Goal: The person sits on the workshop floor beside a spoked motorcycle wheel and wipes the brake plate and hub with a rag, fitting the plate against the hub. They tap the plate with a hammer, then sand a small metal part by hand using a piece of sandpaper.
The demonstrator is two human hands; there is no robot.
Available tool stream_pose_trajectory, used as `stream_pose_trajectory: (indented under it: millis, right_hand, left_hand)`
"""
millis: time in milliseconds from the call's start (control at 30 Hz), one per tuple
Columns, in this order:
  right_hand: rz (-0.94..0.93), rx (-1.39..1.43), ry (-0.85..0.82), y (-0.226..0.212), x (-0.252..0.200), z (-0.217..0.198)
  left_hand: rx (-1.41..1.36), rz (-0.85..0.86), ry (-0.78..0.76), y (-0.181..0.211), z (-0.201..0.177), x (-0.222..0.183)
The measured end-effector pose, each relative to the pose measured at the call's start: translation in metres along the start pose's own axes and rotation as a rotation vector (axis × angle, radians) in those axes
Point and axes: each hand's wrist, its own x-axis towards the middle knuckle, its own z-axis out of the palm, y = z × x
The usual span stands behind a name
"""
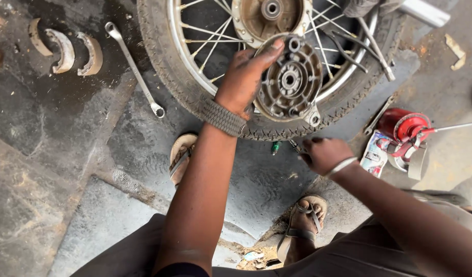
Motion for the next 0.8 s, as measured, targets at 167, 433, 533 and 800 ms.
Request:
stream_pose_trajectory:
  millis: [167,433,533,800]
  right_hand:
    - [0.345,-0.04,-0.579,0.0,0.014,0.076]
    - [0.218,0.585,-0.5,-0.006,0.017,-0.042]
    - [0.268,0.735,-0.203,-0.02,0.013,-0.117]
    - [0.498,1.112,0.564,-0.048,-0.009,-0.173]
  left_hand:
    - [-0.16,0.059,0.109,-0.007,-0.002,0.01]
    - [-0.034,0.077,0.142,-0.028,-0.015,0.043]
    - [-0.02,0.08,0.248,-0.049,-0.021,0.076]
    - [0.559,-0.084,0.027,-0.046,0.025,0.146]
